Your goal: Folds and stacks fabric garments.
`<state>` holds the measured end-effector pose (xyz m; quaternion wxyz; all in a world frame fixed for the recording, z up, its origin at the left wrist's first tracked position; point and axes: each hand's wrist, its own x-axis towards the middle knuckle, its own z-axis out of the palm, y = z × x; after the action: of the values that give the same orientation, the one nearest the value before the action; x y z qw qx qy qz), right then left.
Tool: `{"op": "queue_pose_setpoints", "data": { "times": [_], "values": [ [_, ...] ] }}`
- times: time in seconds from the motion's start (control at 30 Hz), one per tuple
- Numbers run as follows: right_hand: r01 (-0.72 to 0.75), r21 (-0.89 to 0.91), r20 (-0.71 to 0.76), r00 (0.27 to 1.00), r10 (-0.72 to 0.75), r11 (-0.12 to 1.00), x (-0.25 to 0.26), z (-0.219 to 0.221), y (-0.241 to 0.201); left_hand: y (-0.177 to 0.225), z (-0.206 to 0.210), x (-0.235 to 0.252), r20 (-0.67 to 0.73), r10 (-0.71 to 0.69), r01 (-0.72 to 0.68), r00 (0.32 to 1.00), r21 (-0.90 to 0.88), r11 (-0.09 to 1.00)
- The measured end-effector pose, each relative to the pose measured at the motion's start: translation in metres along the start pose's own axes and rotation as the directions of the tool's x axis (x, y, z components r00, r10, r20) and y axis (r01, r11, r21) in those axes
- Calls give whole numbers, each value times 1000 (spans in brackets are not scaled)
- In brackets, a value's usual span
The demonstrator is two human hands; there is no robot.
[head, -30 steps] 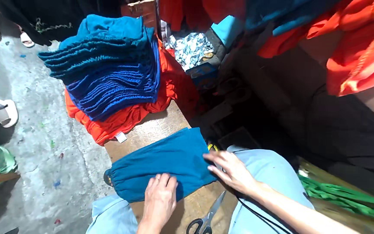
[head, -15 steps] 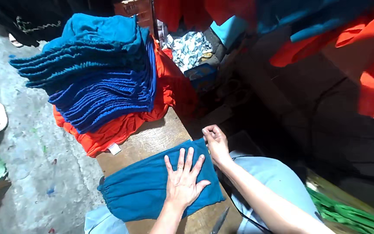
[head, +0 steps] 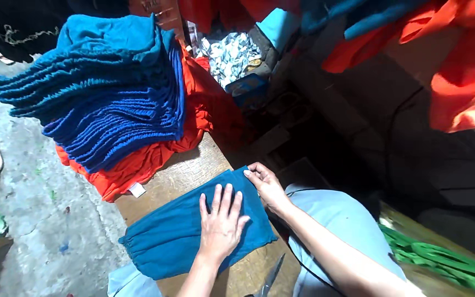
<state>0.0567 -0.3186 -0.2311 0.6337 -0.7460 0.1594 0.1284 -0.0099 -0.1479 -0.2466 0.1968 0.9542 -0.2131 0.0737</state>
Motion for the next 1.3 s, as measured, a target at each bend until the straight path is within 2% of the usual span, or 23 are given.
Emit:
{"op": "queue_pose_setpoints", "data": {
  "times": [0.07, 0.1, 0.17, 0.2, 0.23, 0.3, 0.33, 0.4, 0.43, 0.53, 0.77, 0.9, 1.0, 1.03, 1.17, 1.3],
  "values": [
    [95, -242, -66, 991, -114, 966, -15, -8, 2, -9, -12, 23, -37, -113, 108, 993, -113, 988],
    [186, -371, -57, 973, -222, 910, -31, -13, 7, -14, -18, 38, -3, -173, 170, 985, -146, 974],
    [407, -568, 84, 893, -442, 715, -75, -19, 19, -23, -26, 68, 124, -234, 253, 964, -174, 952],
    [496, -607, 188, 849, -494, 621, -99, -17, 22, -25, -28, 80, 184, -229, 261, 956, -179, 949],
    [546, -619, 301, 829, -472, 564, -122, -14, 23, -25, -27, 92, 234, -207, 253, 950, -189, 949],
    [535, -627, 461, 841, -283, 567, -153, -8, 22, -22, -24, 112, 353, -157, 230, 922, -175, 957],
    [524, -653, 481, 845, -235, 547, -160, -6, 26, -19, -24, 120, 432, -128, 209, 893, -147, 967],
    [534, -721, 451, 846, -286, 443, -167, -2, 40, -17, -26, 132, 525, -64, 133, 849, -95, 987],
    [526, -735, 447, 850, -278, 427, -169, -2, 41, -18, -28, 134, 534, -45, 106, 844, -84, 991],
    [483, -715, 479, 865, -149, 505, -173, -5, 36, -24, -26, 134, 446, -44, 99, 894, -100, 990],
    [426, -727, 435, 892, -119, 539, -175, -10, 41, -33, -14, 129, 259, -56, 101, 964, -165, 981],
    [444, -746, 408, 894, -186, 497, -174, -8, 44, -50, -3, 128, 325, 4, 67, 946, -208, 976],
    [441, -750, 398, 896, -196, 493, -173, -8, 43, -42, -31, 143, 544, -9, 162, 839, -234, 959],
    [441, -752, 394, 897, -202, 490, -172, -8, 42, -38, -39, 147, 565, -26, 192, 825, -236, 953],
    [424, -754, 417, 899, -132, 503, -170, -9, 36, -32, -35, 141, 421, -83, 191, 903, -221, 956],
    [460, -752, 429, 885, -178, 472, -167, -11, 36, -34, -14, 123, 263, 36, -6, 964, -114, 993]
  ]
}}
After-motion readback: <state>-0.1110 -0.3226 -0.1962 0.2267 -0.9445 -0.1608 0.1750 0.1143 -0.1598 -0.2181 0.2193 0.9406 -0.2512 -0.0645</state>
